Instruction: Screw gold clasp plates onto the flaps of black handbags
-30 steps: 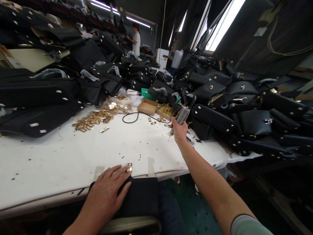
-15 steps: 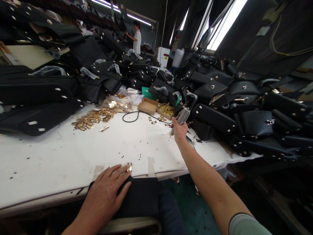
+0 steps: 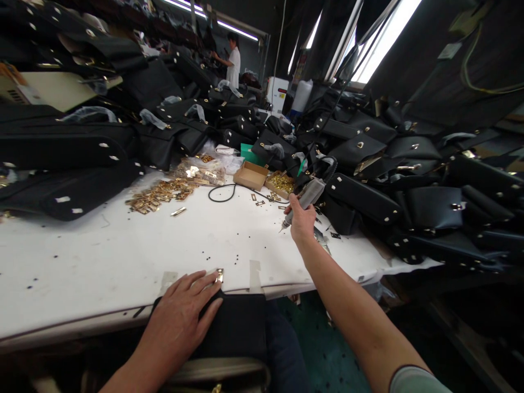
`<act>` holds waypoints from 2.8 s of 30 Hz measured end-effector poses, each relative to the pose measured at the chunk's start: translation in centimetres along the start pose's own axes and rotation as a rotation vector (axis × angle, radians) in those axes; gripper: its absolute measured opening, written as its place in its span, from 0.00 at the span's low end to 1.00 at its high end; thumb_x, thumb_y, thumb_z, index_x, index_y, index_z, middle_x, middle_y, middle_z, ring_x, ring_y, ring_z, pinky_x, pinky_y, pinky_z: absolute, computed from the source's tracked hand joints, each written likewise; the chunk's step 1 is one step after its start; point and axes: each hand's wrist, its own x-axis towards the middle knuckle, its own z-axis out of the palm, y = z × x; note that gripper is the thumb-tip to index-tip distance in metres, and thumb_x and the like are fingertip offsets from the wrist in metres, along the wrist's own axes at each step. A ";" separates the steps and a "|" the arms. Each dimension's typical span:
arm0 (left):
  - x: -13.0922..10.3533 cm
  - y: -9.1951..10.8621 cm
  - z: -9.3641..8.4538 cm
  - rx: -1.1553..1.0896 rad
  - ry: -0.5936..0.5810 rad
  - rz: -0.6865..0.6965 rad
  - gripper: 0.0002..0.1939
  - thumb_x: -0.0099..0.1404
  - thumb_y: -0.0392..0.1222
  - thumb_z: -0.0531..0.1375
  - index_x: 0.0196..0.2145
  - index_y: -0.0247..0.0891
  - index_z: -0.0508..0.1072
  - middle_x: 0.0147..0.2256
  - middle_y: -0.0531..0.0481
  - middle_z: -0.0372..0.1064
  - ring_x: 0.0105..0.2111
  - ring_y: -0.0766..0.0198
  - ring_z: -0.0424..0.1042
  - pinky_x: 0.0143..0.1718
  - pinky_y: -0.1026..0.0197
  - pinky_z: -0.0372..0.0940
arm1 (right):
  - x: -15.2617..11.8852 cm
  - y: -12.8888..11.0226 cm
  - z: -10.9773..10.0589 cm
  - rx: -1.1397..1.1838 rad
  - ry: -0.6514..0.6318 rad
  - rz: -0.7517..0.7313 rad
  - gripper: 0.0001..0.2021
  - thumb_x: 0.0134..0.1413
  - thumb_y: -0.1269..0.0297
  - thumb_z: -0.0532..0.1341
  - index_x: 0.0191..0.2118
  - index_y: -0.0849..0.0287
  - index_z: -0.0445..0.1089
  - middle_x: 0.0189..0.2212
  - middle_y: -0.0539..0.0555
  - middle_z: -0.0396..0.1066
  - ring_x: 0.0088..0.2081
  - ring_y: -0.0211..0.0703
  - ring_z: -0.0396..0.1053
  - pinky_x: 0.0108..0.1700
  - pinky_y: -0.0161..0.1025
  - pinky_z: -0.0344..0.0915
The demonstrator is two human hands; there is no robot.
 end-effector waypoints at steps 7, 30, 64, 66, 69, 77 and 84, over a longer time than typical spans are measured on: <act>0.3 1.4 -1.1 -0.069 -0.046 -0.091 0.14 0.70 0.47 0.58 0.49 0.46 0.78 0.54 0.51 0.74 0.54 0.51 0.69 0.55 0.44 0.65 | -9.2 -1.7 2.0 0.303 -0.196 0.234 0.20 0.47 0.51 0.72 0.33 0.57 0.64 0.21 0.42 0.64 0.21 0.33 0.64 0.23 0.32 0.62; 0.2 1.5 -1.3 -0.114 -0.089 -0.137 0.13 0.71 0.45 0.58 0.50 0.46 0.76 0.52 0.52 0.75 0.54 0.52 0.68 0.53 0.45 0.63 | -17.3 -0.7 4.9 0.390 -0.229 0.486 0.21 0.45 0.53 0.73 0.30 0.57 0.61 0.22 0.41 0.61 0.22 0.31 0.61 0.23 0.30 0.61; 0.1 1.5 -1.2 -0.125 -0.088 -0.142 0.13 0.71 0.43 0.58 0.51 0.48 0.76 0.52 0.52 0.75 0.54 0.52 0.68 0.54 0.45 0.61 | -18.1 -1.7 4.9 0.316 -0.284 0.396 0.20 0.47 0.51 0.72 0.32 0.57 0.63 0.20 0.42 0.62 0.20 0.33 0.61 0.24 0.32 0.60; 0.1 1.4 -1.2 -0.122 -0.082 -0.139 0.13 0.71 0.43 0.58 0.51 0.48 0.76 0.52 0.51 0.75 0.54 0.52 0.68 0.53 0.45 0.61 | -18.2 -1.8 4.9 0.314 -0.286 0.390 0.20 0.46 0.51 0.72 0.32 0.57 0.63 0.20 0.42 0.62 0.20 0.33 0.61 0.24 0.32 0.60; 0.2 1.4 -1.2 -0.120 -0.081 -0.137 0.12 0.71 0.43 0.59 0.50 0.49 0.77 0.52 0.51 0.75 0.54 0.52 0.68 0.53 0.45 0.62 | -18.4 -1.9 5.0 0.324 -0.288 0.384 0.19 0.48 0.52 0.72 0.32 0.57 0.63 0.20 0.42 0.62 0.20 0.33 0.61 0.24 0.32 0.60; 0.3 1.4 -1.2 -0.117 -0.080 -0.139 0.12 0.70 0.43 0.60 0.49 0.49 0.77 0.52 0.52 0.75 0.54 0.52 0.69 0.53 0.45 0.62 | -18.4 -2.0 5.0 0.294 -0.287 0.377 0.19 0.48 0.51 0.71 0.32 0.56 0.63 0.19 0.42 0.62 0.20 0.33 0.61 0.23 0.32 0.59; 0.3 1.3 -1.2 -0.104 -0.088 -0.136 0.11 0.70 0.45 0.60 0.48 0.48 0.77 0.52 0.52 0.75 0.53 0.52 0.68 0.53 0.46 0.62 | -18.0 -2.1 5.0 0.342 -0.293 0.391 0.19 0.49 0.52 0.71 0.29 0.57 0.61 0.20 0.43 0.60 0.20 0.32 0.60 0.23 0.32 0.59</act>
